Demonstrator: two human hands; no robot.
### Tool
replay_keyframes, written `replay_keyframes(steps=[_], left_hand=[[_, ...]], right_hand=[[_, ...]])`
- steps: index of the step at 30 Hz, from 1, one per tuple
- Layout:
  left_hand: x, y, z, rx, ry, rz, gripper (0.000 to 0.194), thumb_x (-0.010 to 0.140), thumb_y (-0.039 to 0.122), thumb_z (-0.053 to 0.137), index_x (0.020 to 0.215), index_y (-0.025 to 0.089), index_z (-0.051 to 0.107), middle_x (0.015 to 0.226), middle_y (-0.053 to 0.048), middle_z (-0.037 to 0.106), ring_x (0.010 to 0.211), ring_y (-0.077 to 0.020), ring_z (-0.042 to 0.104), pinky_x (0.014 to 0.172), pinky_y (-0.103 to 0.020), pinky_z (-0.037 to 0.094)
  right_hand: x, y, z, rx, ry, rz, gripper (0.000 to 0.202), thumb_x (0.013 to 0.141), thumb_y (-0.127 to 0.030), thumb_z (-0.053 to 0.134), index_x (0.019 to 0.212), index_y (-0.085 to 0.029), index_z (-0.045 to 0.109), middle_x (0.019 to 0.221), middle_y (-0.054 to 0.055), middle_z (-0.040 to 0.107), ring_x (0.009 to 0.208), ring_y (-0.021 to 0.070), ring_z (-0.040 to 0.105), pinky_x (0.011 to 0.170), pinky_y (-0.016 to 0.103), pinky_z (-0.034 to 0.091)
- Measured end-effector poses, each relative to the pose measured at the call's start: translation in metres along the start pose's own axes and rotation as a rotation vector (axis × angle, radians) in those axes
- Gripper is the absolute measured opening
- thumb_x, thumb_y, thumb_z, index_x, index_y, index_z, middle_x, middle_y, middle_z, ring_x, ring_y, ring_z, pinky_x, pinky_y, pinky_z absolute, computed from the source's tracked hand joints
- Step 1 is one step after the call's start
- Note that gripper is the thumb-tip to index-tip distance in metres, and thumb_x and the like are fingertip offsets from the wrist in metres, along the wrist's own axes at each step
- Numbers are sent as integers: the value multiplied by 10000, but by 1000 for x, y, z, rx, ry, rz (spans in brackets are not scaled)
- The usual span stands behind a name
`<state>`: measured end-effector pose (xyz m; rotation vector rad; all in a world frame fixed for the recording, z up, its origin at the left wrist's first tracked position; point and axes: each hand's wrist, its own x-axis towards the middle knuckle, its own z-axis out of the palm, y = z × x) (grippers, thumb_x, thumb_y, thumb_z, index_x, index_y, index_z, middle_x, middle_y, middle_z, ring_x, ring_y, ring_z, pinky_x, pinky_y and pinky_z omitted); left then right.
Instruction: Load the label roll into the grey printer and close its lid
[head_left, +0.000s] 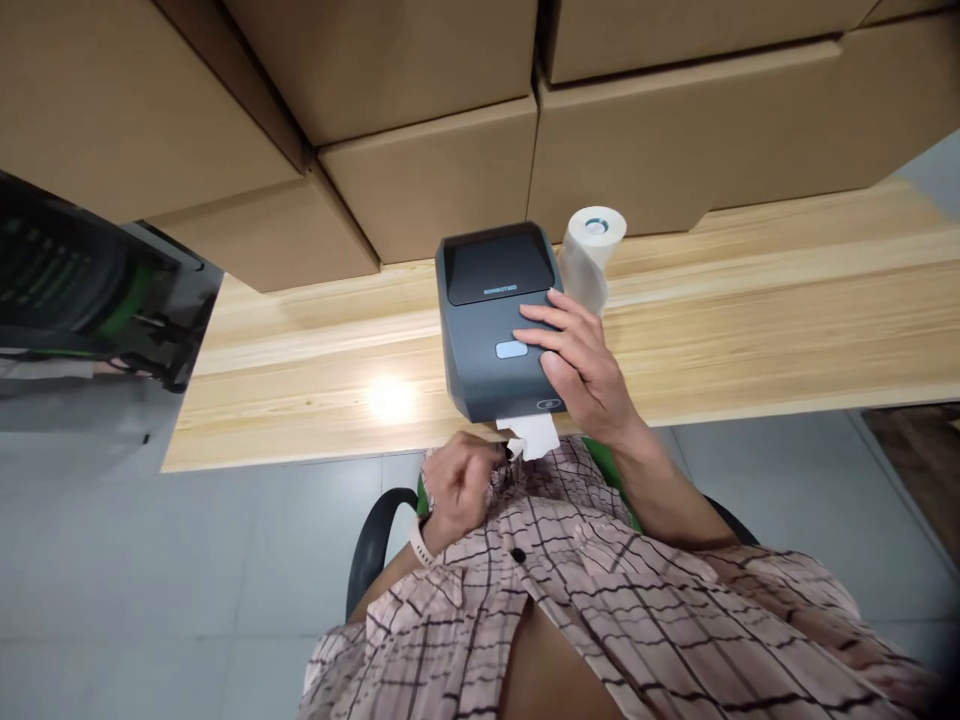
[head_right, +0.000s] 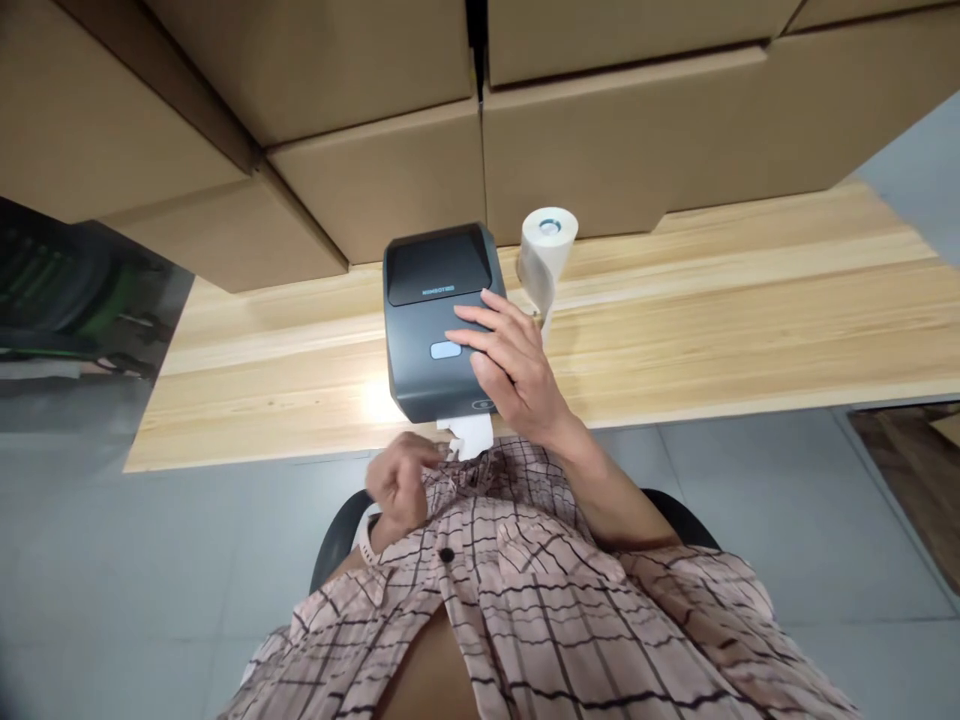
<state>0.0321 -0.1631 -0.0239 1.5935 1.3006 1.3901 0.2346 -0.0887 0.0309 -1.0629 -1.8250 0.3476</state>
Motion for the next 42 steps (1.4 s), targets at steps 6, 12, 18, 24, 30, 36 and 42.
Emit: replay_keyframes(steps=[6,12,18,24,30,36,42], left_hand=[[18,30,22,-627,-451,-734,541,813,697,760,845,159,806,812,-102,784,687,-200,712,625,-331,613],[22,36,34,-523,-280,-714,430,763,608,847,728,181,811,727,-45,761,667,-170,671,695,-321,582],[20,26,26,-225,-279,-408,425,912,536,730,647,207,779,632,2,686,637,-163,610,696,-323,528],[16,15,3,-123,-55,127,490,1058,324,516,614,197,682,552,10,623,517,-117,563,540,-272,446],[65,15,-31,-152,379,295,481,1058,302,473,648,188,697,509,14,616,428,-80,528,451,-218,401],[168,2,-38,-267,244,-115,163,899,337,681,873,183,726,641,18,626,506,-82,528,485,-208,405],[190,-22,-13,-191,-81,-248,515,849,421,756,1301,206,635,1122,-79,699,885,-162,665,703,-271,531]], right_hand=[[0,0,0,-14,-1,-1,372,1073,-299,395,1264,-289,715,1416,46,711,1511,290,500,1265,599,375],[0,1,-3,35,18,-36,290,1059,-277,481,1258,-277,692,1411,61,717,1497,282,516,1231,565,430],[4,-1,-19,-299,-121,-184,289,1107,-423,463,1274,-353,688,1500,-1,675,1486,299,533,1304,636,224],[21,1,-31,-350,-299,-294,434,1031,-658,487,1243,-341,694,1546,24,638,1568,339,428,1337,645,100],[12,2,-32,-175,-241,-249,641,1018,-740,410,1486,-316,515,1731,99,390,1607,352,353,1289,674,255],[45,0,-39,-143,-46,-385,752,1011,-769,386,1665,-422,252,1806,31,184,1594,422,345,1229,745,331],[137,8,-42,-86,69,-381,753,1030,-765,341,1663,-369,243,1776,48,265,1631,360,287,1244,616,409]])
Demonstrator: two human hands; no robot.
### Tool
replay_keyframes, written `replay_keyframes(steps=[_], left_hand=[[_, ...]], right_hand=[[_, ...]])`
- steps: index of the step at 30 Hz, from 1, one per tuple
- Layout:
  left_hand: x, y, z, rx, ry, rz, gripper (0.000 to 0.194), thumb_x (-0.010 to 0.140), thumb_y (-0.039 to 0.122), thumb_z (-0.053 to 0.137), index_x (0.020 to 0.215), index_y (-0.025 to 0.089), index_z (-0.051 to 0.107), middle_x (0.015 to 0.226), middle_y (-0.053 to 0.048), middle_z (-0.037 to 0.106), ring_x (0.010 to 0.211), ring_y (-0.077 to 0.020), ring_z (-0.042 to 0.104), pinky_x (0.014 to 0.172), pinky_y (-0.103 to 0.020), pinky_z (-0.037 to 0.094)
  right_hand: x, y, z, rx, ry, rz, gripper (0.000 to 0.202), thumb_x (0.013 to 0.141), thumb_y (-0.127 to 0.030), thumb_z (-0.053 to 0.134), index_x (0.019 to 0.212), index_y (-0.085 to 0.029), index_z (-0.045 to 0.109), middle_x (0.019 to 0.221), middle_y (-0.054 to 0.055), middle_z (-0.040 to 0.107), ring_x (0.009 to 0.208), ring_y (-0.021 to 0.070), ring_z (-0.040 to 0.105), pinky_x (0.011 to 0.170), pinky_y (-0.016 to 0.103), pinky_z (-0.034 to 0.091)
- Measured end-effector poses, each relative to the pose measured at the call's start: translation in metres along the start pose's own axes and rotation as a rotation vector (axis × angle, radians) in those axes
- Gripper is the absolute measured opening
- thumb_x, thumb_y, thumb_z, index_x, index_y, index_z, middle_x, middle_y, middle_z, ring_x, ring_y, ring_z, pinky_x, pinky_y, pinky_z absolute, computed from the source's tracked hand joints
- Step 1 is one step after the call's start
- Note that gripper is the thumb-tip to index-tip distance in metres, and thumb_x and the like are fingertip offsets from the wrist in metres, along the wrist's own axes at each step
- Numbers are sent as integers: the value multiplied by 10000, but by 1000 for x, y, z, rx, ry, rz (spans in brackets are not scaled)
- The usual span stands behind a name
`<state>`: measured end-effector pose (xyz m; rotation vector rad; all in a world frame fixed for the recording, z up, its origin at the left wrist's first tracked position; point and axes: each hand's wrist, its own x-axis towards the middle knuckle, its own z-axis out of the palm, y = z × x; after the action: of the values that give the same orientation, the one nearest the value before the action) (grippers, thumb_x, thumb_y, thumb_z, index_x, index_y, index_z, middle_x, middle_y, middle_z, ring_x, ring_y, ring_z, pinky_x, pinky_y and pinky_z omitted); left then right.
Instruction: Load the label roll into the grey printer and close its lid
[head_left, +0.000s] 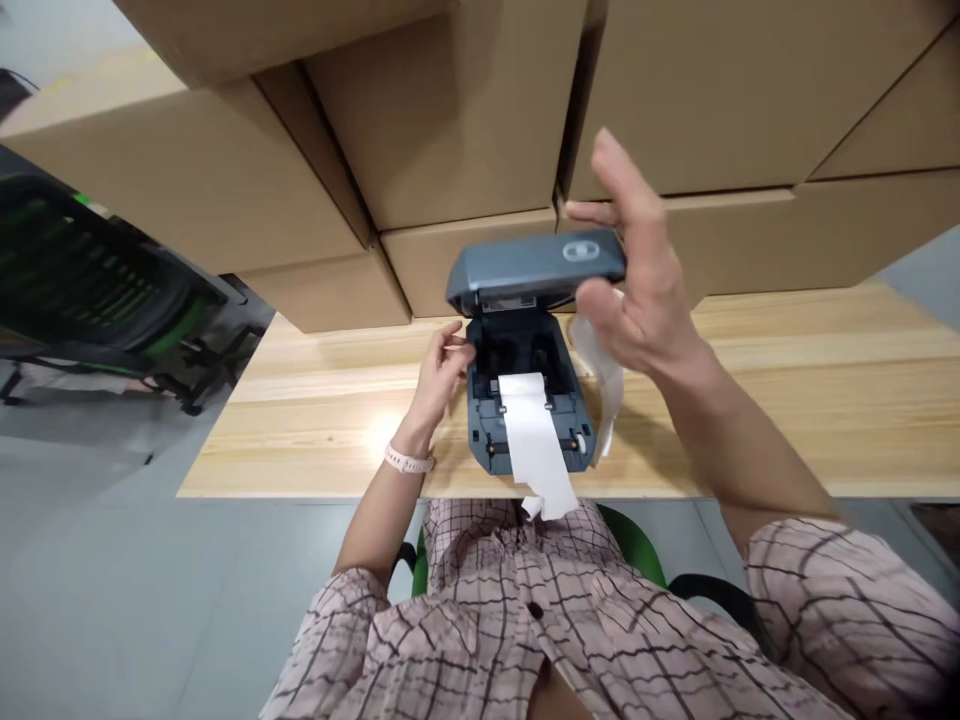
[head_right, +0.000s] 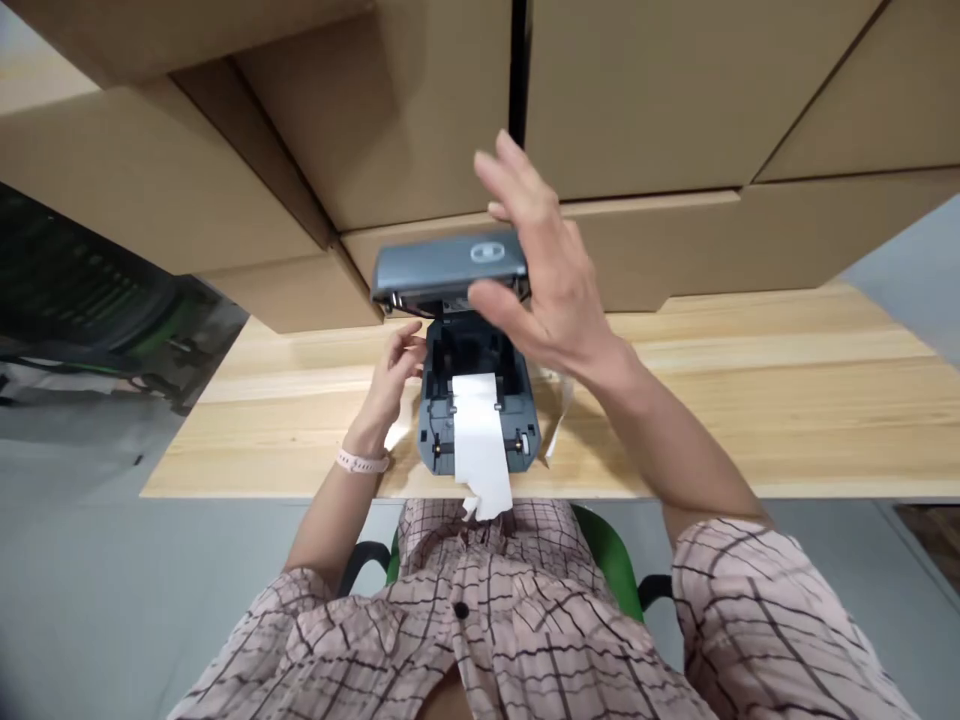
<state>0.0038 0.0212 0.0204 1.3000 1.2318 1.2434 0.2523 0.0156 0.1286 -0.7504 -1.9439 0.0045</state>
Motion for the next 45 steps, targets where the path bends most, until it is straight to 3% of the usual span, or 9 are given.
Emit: replay_keyframes(steps=[6,12,15,18,22,28,34,37,45], left_hand=[[-21,-9,7,15,-198,64,865,817,565,820,1547,274,459,1601,-148,516,1406,-332,537,1036,-444,549],[-18,-9,6,7,-201,57,872,821,531,831,1561,262,457,1572,-164,560,1377,-341,581,1049,-489,558],[-18,-8,5,21,-203,70,871,818,493,838,1566,262,457,1578,-169,561,1375,-343,587,1035,-486,565],[-17,-7,4,35,-219,87,895,798,467,847,1570,252,450,1565,-170,577,1372,-341,596,1039,-485,566],[-14,-7,3,55,-243,99,952,771,463,864,1584,227,428,1527,-185,613,1360,-344,617,1079,-507,555],[-12,-14,-1,-15,-300,124,1022,817,427,806,1669,248,272,1726,-194,364,1519,-350,495,1238,-525,441],[-11,-15,-6,-34,-359,124,1046,880,433,742,1716,295,128,1784,-174,222,1609,-335,366,1308,-533,346],[-11,-15,-6,-25,-356,119,1030,885,420,741,1716,298,143,1783,-175,225,1616,-341,350,1318,-549,323],[-14,-13,-6,-7,-361,130,971,922,381,687,1718,297,136,1789,-154,214,1621,-327,341,1333,-545,291]], right_hand=[[63,32,5,31,7,150,659,1078,-682,316,1622,-312,273,1735,49,349,1537,252,456,1269,471,382],[33,10,15,-182,89,62,308,1049,-515,495,1195,-281,632,1421,102,652,1384,318,562,1157,541,448],[-2,-5,25,-193,-429,76,292,1043,-435,459,906,-233,620,965,113,729,953,302,676,929,518,516],[-23,-7,37,-116,-927,85,304,1059,-386,369,923,-211,577,786,76,670,787,252,619,964,503,484],[-27,4,49,-14,-1084,83,313,1069,-349,301,1020,-198,570,826,85,677,835,252,615,1074,523,420],[-15,18,23,291,-1084,161,437,1008,-448,547,1376,-215,594,1192,124,738,1117,288,669,1013,476,494],[-49,39,-84,762,-803,239,330,965,-378,726,1288,-427,685,1098,34,811,1025,243,773,919,463,592],[-85,60,-122,653,-586,360,344,957,-317,736,1255,-484,700,1052,55,821,1016,270,789,890,507,615],[-140,100,-89,409,-515,921,505,812,-465,864,1253,-290,692,1301,142,762,1191,335,731,1061,575,591]])
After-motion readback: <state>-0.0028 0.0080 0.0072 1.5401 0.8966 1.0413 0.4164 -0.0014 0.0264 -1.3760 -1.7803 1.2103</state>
